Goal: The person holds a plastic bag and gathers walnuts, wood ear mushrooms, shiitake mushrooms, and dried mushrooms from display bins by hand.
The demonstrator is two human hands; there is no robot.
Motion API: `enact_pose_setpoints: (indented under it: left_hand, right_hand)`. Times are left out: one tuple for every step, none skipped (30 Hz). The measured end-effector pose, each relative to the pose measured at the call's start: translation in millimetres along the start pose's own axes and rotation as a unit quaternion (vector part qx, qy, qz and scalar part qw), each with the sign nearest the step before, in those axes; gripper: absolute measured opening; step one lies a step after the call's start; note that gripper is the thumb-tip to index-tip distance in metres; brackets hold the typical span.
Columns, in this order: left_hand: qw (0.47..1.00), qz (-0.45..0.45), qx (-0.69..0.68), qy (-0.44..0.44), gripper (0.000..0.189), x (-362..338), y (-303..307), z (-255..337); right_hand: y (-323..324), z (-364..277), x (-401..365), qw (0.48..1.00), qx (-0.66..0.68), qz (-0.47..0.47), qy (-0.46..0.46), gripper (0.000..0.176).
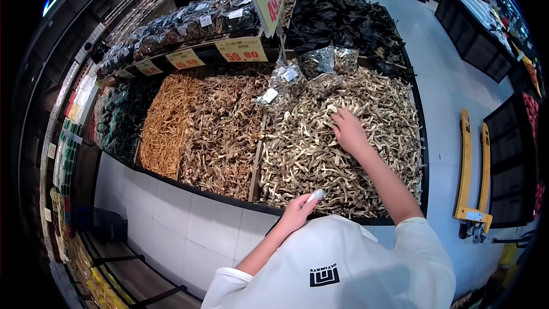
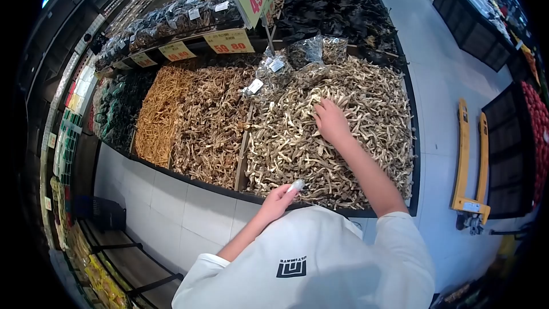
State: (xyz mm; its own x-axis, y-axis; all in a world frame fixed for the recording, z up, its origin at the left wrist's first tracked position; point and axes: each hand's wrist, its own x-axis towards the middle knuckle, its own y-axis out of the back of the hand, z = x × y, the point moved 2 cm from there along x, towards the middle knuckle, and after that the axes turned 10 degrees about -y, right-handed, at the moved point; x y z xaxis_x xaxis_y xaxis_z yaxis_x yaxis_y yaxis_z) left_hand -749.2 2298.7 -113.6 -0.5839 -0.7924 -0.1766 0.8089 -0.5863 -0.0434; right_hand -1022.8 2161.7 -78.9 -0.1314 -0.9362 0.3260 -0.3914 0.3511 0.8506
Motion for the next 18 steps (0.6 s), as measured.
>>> enact_pose_setpoints:
  left_hand:
    - [1.000,0.003,0.002,-0.001,0.027,-1.8,1.9,-1.2]
    - [1.000,0.005,-0.010,-0.003,0.026,-1.8,3.6,-7.9]
    - [1.000,0.012,-0.010,-0.003,0.026,-3.1,5.5,-9.8]
    - [1.000,0.013,-0.010,-0.001,0.028,-5.6,7.3,-12.0]
    - [1.000,0.014,-0.009,0.001,0.030,-7.8,8.8,-13.7]
    - [1.000,0.022,-0.005,0.006,0.030,-10.4,8.8,-10.9]
    - [1.000,0.028,-0.005,0.006,0.030,-13.0,11.2,-11.5]
    - [0.999,0.033,-0.002,0.005,0.030,-16.3,12.9,-12.8]
    - [0.999,0.037,0.001,0.002,0.030,-18.6,13.8,-14.1]
    - [0.999,0.041,-0.002,0.007,0.030,-21.4,15.3,-15.2]
    - [0.999,0.047,-0.002,0.007,0.030,-24.0,15.0,-11.5]
    - [0.997,0.071,-0.021,0.013,0.029,-27.5,14.5,-4.7]
    - [0.994,0.096,-0.040,0.018,0.028,-30.7,15.8,-0.9]
    - [0.994,0.104,-0.039,0.018,0.028,-33.6,19.0,-1.3]
    - [0.991,0.095,-0.087,0.026,0.027,-36.4,22.1,-2.6]
    - [0.987,0.086,-0.134,0.033,0.027,-39.7,25.2,-3.8]
    - [0.986,0.093,-0.133,0.033,0.027,-43.8,29.0,-4.7]
    - [0.979,0.073,-0.183,0.044,0.027,-48.2,30.7,-4.5]
  right_hand:
    - [-6.8,-2.4,-3.0,0.998,0.028,-0.042,0.025,0.034]
    - [-8.8,-3.8,-6.0,0.998,-0.004,-0.062,0.018,0.034]
    - [-10.7,-2.5,-8.0,0.996,-0.035,-0.083,0.011,0.034]
    - [-10.4,0.7,-6.9,0.996,-0.035,-0.082,-0.002,0.035]
    - [-10.2,3.6,-4.7,0.996,-0.036,-0.080,-0.015,0.035]
    - [-8.3,2.3,-2.5,0.994,-0.047,-0.088,-0.039,0.036]
    - [-6.3,-1.8,-5.0,0.998,-0.011,-0.051,-0.047,0.035]
    - [-5.5,-6.7,-10.4,0.998,0.024,-0.042,-0.040,0.035]
    - [4.4,-17.6,-16.3,0.997,0.057,-0.032,-0.033,0.034]
    - [16.9,-32.9,-25.7,0.994,0.095,-0.040,-0.022,0.033]
    - [24.0,-48.7,-38.7,0.990,0.132,-0.049,-0.009,0.033]
    - [19.9,-59.0,-55.3,0.979,0.191,-0.069,-0.029,0.032]
    - [18.7,-71.6,-72.0,0.964,0.243,-0.100,-0.046,0.031]
    - [4.2,-77.7,-92.0,0.935,0.317,-0.136,-0.082,0.028]
    - [-9.9,-86.9,-113.7,0.865,0.439,-0.194,-0.147,0.027]
    - [-21.1,-94.9,-133.8,0.807,0.504,-0.245,-0.186,0.026]
    - [-39.5,-101.8,-154.5,0.723,0.600,-0.269,-0.213,0.027]
    - [-38.7,-111.6,-167.7,0.726,0.594,-0.285,-0.197,0.027]
